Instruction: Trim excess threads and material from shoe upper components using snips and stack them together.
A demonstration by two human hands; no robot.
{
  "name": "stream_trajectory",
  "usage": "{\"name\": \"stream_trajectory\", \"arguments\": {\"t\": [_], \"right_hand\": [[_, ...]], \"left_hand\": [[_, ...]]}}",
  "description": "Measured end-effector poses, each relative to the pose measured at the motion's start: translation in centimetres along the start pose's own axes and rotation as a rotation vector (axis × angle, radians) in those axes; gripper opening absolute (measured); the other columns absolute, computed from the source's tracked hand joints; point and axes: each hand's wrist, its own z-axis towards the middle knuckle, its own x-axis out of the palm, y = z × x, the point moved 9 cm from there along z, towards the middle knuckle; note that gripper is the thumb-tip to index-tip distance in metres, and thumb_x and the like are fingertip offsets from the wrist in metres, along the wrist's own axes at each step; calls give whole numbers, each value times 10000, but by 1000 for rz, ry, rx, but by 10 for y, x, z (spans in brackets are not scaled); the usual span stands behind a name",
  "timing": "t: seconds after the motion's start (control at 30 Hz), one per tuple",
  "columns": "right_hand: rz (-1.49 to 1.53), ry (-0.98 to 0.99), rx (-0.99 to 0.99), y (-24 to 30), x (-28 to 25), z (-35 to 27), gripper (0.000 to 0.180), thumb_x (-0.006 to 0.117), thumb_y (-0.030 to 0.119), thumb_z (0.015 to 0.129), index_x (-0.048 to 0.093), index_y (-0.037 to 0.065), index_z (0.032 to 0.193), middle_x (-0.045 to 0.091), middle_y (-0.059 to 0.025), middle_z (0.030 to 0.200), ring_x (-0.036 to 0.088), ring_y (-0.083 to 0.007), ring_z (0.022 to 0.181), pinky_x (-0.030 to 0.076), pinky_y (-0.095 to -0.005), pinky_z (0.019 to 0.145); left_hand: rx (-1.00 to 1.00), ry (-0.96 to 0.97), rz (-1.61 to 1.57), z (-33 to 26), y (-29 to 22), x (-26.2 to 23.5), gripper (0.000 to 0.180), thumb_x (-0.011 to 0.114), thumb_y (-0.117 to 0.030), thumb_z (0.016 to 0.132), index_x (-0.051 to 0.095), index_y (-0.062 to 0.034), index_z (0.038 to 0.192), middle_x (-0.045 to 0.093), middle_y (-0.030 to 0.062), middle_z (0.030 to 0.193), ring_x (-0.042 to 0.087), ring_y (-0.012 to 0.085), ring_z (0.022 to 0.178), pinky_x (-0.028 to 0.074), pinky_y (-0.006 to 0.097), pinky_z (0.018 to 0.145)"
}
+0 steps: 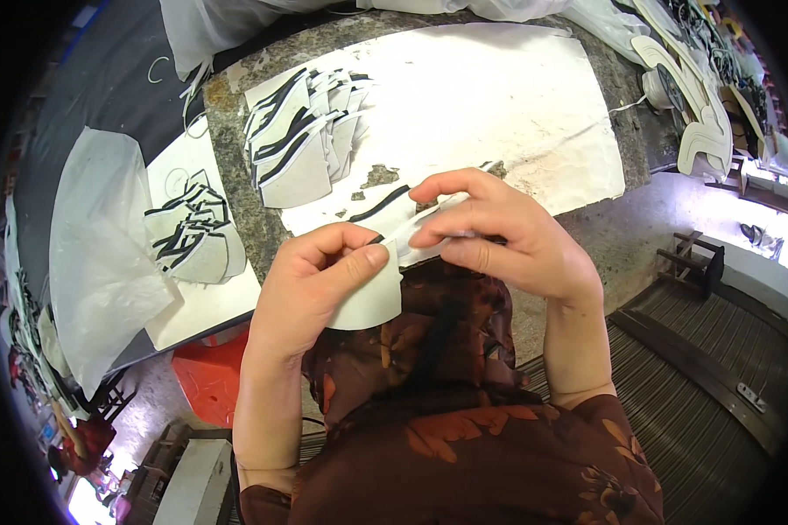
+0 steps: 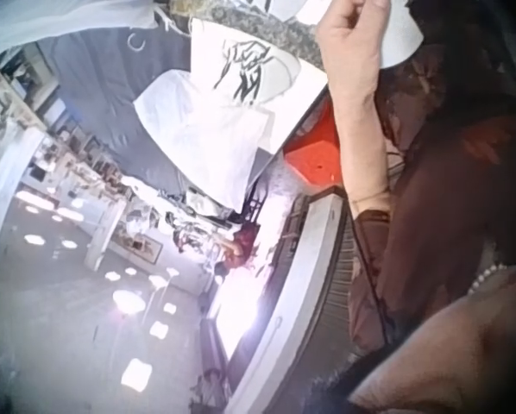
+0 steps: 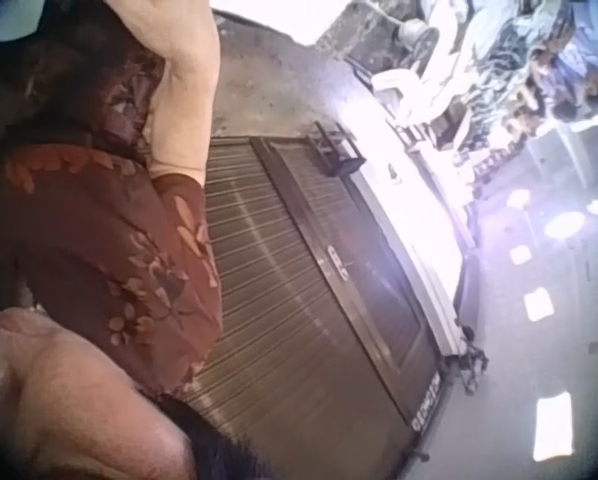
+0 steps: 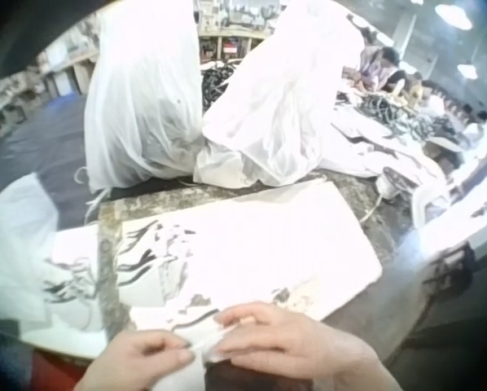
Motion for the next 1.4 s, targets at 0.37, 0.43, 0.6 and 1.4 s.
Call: {"name": "stream_trajectory", "arguments": {"t": [0.37, 0.43, 0.6, 1.4], "right_hand": [[-337, -37, 130, 6, 17, 6, 195, 667, 171, 937, 709, 132, 1124, 666, -82, 1168, 701, -303, 892, 570, -392, 765], [-312, -42, 147, 4, 17, 7, 193, 660, 175, 941, 707, 125, 1122, 673, -76, 1127, 698, -305, 898, 569, -393, 764], [-280, -49, 157, 1, 20, 8, 187, 616, 177, 963, 701, 93, 1107, 686, -86, 993, 683, -311, 904, 554, -402, 761], [650, -114, 609, -35, 34, -2, 357, 517, 313, 1086, 696, 5, 1070, 516, 49, 793, 392, -32, 678, 315, -198, 582]], "left_hand": [[76, -11, -183, -10, 3, -2, 196, 694, -101, 987, 723, 21, 1137, 701, -5, 963, 599, 49, 865, 487, 206, 807], [69, -33, -193, -11, 3, -2, 216, 695, -103, 989, 722, 19, 1165, 698, -7, 965, 595, 49, 874, 480, 204, 821], [107, -51, -177, -12, 0, 0, 242, 705, -97, 983, 717, 16, 1197, 697, -9, 970, 595, 49, 881, 480, 205, 831], [168, -77, -293, -9, 6, 10, 225, 697, -71, 982, 718, -1, 1195, 721, 7, 1000, 630, 62, 887, 507, 215, 822]]}}
